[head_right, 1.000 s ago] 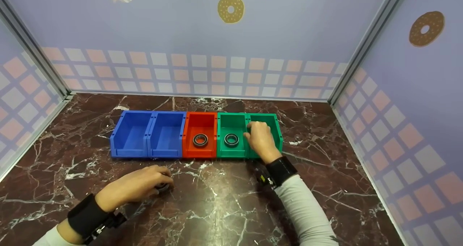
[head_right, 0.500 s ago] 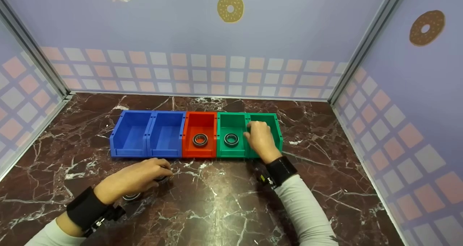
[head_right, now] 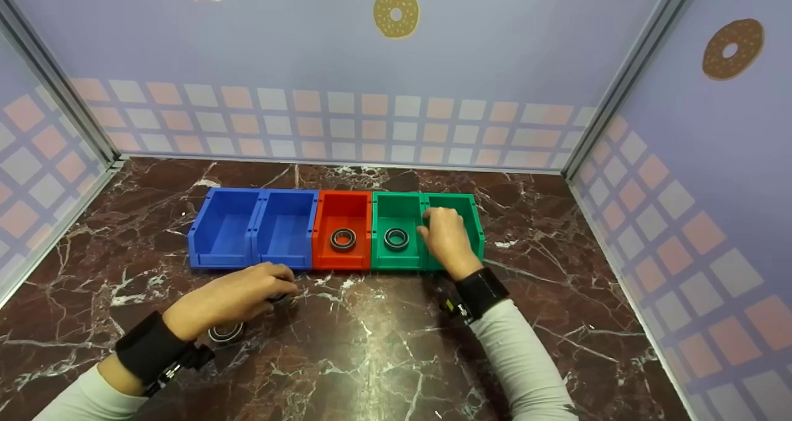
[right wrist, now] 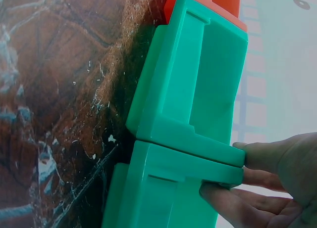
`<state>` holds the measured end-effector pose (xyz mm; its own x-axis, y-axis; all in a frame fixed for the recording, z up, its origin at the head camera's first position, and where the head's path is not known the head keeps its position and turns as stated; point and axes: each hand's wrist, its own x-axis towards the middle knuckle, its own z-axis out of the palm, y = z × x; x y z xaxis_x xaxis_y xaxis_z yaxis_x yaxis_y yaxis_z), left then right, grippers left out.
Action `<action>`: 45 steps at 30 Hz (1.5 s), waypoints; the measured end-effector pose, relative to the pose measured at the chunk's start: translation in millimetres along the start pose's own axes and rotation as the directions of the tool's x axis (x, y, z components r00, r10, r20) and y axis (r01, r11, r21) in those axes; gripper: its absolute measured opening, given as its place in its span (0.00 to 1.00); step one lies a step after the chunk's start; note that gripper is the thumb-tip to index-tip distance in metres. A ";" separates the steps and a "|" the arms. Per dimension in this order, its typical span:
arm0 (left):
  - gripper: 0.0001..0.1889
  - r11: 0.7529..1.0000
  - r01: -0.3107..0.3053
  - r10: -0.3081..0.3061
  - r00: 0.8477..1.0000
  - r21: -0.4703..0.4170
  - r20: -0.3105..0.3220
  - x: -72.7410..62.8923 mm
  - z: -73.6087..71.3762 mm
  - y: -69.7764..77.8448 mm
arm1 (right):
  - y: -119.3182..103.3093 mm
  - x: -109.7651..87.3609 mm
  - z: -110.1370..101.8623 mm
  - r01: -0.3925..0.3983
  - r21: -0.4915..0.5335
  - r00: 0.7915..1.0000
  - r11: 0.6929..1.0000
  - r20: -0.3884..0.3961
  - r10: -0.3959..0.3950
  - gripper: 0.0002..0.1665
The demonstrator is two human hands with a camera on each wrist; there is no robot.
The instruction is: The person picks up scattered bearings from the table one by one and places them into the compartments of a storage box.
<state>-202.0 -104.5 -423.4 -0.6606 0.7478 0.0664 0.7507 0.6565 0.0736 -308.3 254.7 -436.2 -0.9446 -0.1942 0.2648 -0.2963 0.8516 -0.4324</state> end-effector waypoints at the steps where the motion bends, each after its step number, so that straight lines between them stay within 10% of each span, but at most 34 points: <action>1: 0.18 1.000 0.002 -0.002 1.000 -0.003 0.002 0.5 -0.3 -0.5 | 0.0 0.1 0.1 -0.002 -0.001 1.000 1.000 0.000 0.002 0.19; 45: 0.21 0.998 0.024 -0.031 0.994 -0.064 -0.108 19.3 -11.1 -46.5 | -2.2 -2.1 -1.4 -0.017 -0.025 0.999 1.000 0.026 0.018 0.20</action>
<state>-249.8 -121.7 -414.5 -0.6807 0.7123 0.1711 0.7324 0.6666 0.1385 -305.4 253.9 -434.6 -0.9531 -0.1915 0.2344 -0.2764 0.8666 -0.4155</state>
